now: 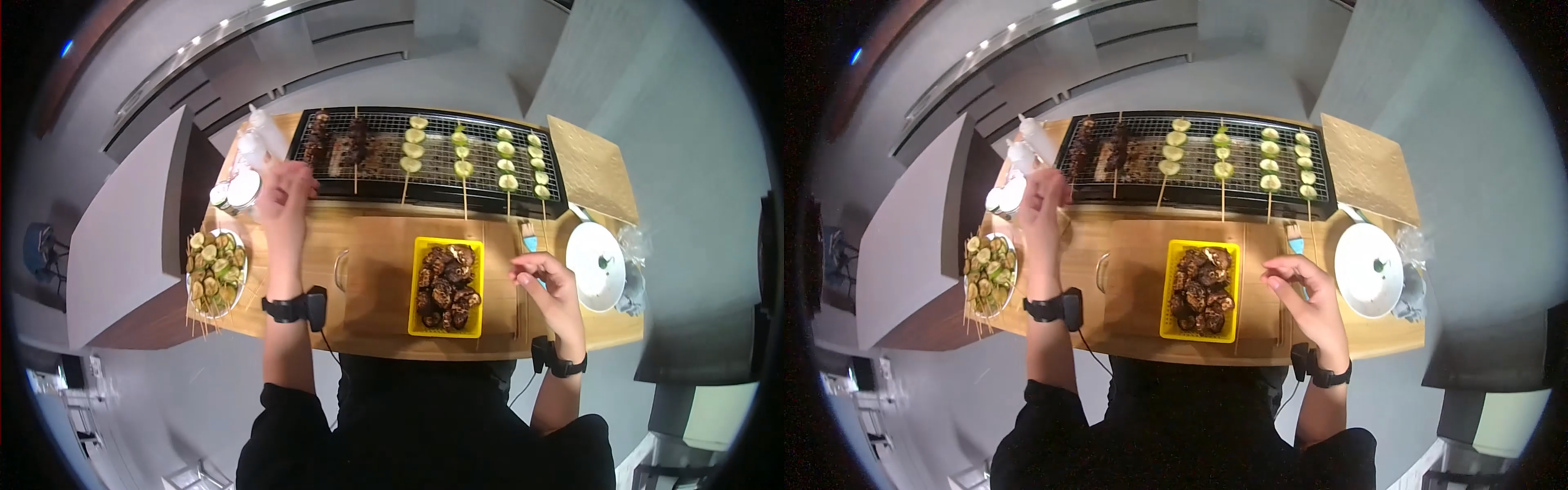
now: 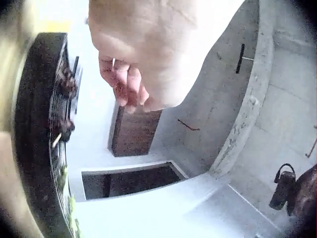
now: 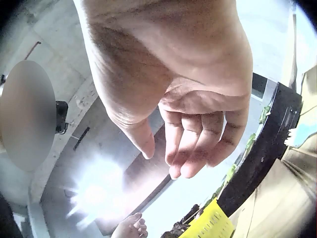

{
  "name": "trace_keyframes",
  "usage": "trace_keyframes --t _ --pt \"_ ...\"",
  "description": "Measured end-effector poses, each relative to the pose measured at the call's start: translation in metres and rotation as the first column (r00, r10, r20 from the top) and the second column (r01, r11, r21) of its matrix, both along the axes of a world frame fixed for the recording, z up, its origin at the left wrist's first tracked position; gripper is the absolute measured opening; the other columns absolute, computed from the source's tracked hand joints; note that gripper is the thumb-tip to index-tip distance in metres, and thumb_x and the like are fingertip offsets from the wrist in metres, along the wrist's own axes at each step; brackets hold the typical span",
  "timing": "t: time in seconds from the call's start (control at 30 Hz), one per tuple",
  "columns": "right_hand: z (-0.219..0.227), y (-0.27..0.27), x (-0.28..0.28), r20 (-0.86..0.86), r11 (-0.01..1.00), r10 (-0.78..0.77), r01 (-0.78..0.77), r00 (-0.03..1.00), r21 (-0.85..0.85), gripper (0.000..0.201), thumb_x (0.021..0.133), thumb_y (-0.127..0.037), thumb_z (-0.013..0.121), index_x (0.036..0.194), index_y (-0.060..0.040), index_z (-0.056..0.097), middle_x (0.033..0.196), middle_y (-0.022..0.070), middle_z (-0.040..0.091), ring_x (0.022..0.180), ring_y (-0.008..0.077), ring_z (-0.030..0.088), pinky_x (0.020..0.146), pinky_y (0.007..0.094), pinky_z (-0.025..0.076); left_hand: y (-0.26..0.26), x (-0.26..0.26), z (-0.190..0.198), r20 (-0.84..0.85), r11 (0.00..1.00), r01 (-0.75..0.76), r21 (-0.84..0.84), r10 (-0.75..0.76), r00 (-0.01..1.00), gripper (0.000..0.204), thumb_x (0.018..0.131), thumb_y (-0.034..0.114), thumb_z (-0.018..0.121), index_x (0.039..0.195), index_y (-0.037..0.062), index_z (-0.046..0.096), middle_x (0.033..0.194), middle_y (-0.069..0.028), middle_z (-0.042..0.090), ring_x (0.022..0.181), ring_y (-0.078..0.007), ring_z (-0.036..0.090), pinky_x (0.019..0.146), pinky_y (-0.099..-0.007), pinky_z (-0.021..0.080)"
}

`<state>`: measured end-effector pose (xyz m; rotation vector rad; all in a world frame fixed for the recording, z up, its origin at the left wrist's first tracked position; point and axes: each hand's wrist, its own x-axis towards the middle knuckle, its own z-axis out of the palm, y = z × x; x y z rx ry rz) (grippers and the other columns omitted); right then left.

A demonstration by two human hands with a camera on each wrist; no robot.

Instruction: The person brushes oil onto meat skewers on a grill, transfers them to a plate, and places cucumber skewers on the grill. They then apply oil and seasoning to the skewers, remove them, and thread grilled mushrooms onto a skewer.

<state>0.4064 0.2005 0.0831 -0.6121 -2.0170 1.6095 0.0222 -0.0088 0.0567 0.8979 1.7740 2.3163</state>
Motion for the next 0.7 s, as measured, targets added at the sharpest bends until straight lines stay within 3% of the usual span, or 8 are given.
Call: trace_keyframes --t 0.2,0.33,0.37,0.5,0.7 --pt "-0.001 0.001 0.014 0.029 0.995 -0.097 0.096 0.995 0.030 0.017 0.099 -0.001 0.071 0.116 -0.0022 0.072 0.104 0.0027 0.075 0.096 0.0107 0.069 0.090 0.0273 0.053 0.047 0.049 0.001 0.177 0.938 0.344 -0.036 -0.332 0.926 0.009 0.106 0.011 0.066 0.106 0.0028 0.068 0.082 0.0010 0.065 0.075 -0.0061 0.058 0.067 -0.0214 0.044" --pt "-0.013 0.004 0.022 0.023 0.988 -0.153 0.153 0.988 0.011 0.017 0.099 -0.002 0.071 0.116 -0.0019 0.073 0.101 0.0018 0.075 0.093 0.0091 0.067 0.087 0.0261 0.052 0.054 0.062 -0.002 0.241 0.905 0.424 -0.035 -0.404 0.883 0.020 0.108 0.020 0.065 0.092 0.0085 0.065 0.073 0.0056 0.059 0.066 -0.0008 0.049 0.060 -0.0196 0.035" --pt "-0.016 0.004 0.023 0.030 0.988 -0.157 0.157 0.987 0.009 0.017 0.099 -0.002 0.071 0.116 -0.0017 0.073 0.100 0.0015 0.074 0.092 0.0088 0.067 0.087 0.0258 0.052 0.056 0.069 -0.001 0.276 0.915 0.399 -0.062 -0.368 0.888 0.028 0.108 0.022 0.065 0.082 0.0121 0.059 0.068 0.0079 0.054 0.061 0.0007 0.044 0.056 -0.0194 0.030" --pt "-0.019 0.002 0.016 0.061 0.990 -0.139 0.138 0.988 0.015 0.018 0.099 -0.002 0.071 0.116 -0.0014 0.072 0.098 0.0008 0.073 0.089 0.0079 0.064 0.085 0.0254 0.051 0.059 0.076 -0.016 0.323 0.903 0.429 -0.032 -0.397 0.859 0.038 0.108 0.023 0.065 0.074 0.0151 0.050 0.065 0.0108 0.042 0.057 0.0007 0.034 0.052 -0.0213 0.024" --pt "-0.016 0.002 -0.002 0.080 0.993 -0.110 0.106 0.991 0.051 0.017 0.098 -0.002 0.073 0.114 -0.0012 0.073 0.096 0.0000 0.073 0.088 0.0075 0.063 0.083 0.0253 0.051 0.062 0.077 -0.028 0.394 0.894 0.448 0.024 -0.421 0.817 0.041 0.108 0.023 0.065 0.072 0.0169 0.047 0.065 0.0120 0.037 0.057 0.0008 0.026 0.052 -0.0228 0.019"
